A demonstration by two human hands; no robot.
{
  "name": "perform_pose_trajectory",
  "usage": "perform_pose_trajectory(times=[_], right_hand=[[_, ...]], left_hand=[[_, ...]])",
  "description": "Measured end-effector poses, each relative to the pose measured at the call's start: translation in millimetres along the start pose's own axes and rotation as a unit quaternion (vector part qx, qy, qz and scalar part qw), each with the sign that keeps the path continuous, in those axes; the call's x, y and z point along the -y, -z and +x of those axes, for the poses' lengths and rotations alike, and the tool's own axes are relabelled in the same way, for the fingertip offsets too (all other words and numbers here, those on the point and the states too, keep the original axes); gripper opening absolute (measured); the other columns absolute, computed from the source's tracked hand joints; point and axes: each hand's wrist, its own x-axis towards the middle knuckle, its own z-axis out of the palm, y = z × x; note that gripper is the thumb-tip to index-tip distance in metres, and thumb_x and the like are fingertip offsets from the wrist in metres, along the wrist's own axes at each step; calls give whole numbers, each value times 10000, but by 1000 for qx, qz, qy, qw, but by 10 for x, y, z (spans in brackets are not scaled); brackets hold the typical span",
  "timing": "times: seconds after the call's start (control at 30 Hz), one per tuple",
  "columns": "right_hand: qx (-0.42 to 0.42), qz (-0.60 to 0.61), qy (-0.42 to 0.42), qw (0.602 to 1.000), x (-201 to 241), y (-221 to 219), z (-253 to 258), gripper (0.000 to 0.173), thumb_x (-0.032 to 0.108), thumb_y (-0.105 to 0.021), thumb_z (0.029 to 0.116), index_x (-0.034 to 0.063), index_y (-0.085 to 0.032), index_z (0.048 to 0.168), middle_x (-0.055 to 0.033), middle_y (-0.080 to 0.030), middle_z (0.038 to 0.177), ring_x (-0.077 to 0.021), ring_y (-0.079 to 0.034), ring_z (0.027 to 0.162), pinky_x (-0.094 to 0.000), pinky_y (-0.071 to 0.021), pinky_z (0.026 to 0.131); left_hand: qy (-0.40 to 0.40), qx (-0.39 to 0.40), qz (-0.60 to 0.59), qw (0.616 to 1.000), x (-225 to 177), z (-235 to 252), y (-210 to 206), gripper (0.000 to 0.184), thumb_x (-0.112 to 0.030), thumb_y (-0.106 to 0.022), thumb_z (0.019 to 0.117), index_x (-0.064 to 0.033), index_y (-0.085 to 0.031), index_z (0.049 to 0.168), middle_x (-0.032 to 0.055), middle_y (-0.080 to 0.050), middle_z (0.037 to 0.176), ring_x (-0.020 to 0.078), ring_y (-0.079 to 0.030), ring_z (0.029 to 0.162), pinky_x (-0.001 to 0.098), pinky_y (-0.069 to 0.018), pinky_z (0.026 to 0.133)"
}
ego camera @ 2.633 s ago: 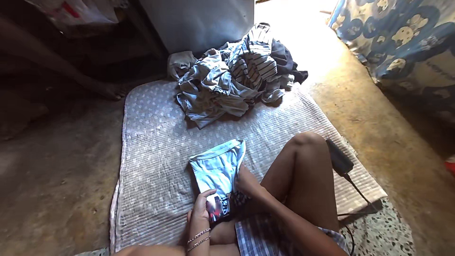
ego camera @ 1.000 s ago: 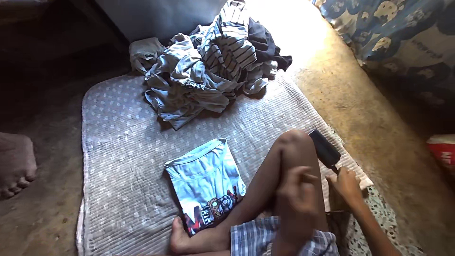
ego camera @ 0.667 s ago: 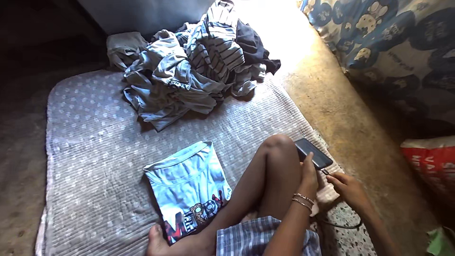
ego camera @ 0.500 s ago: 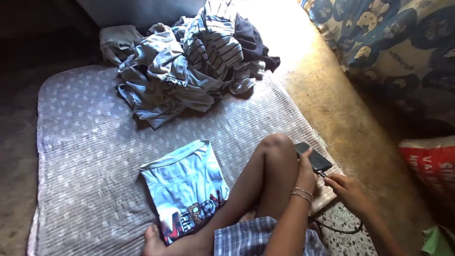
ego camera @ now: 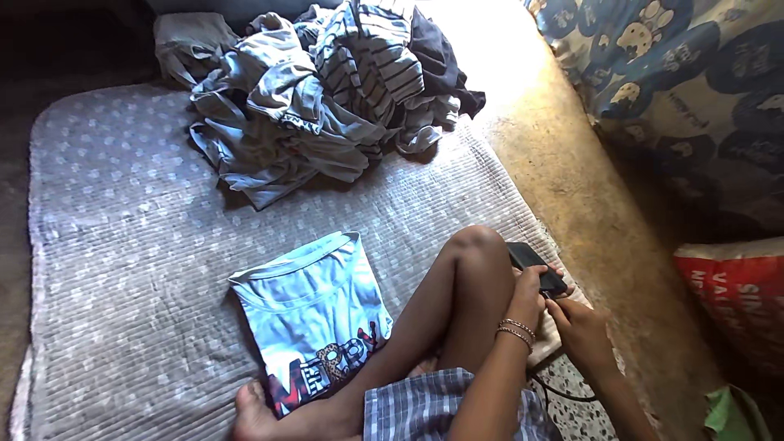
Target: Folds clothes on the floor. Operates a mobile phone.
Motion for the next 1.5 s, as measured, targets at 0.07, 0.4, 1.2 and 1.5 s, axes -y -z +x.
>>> perform_pose_trajectory(times=[0.07,0.4,1.2,1.5], right_hand=[[18,9,-13,1000,-25,21,30,300,81,-556,1014,-123,-688,837,-265,-665,768,-401,-678,749,-572,-520,727],[112,122,-135,977,-140,104,93,300,135,-507,1062,-84,-691,971,-113,-615,722,-161,-565,594,-376,-511,630],[141,334,-254,897,-645,-71,459,335,157,-358,1119,45,-562,878,79,-467,567,4,-419,440,-157,-376,447],[207,52,-243,946,-762,-215,531,346,155,-462,1098,-116,-639,1222,-328,-651,1170,-425,-621,1118,-599,-426,1005]], left_hand=[[-3,5,-2,1000,-8,15,1,505,35,-520,969,-65,-321,1422,165,-618,966,225,-647,725,361,-569,639],[-1,45,30,999,13,-28,14,352,-174,-468,1080,-76,-361,1400,115,-612,953,193,-630,747,347,-555,655],[-219,50,128,966,122,-64,122,602,-51,-299,1106,-107,-45,1649,154,-29,1711,262,-193,1546,425,-253,1216],[-92,138,402,900,-128,-695,292,545,-65,-461,1072,34,-287,1579,283,-342,1592,351,-407,1447,456,-335,1185]])
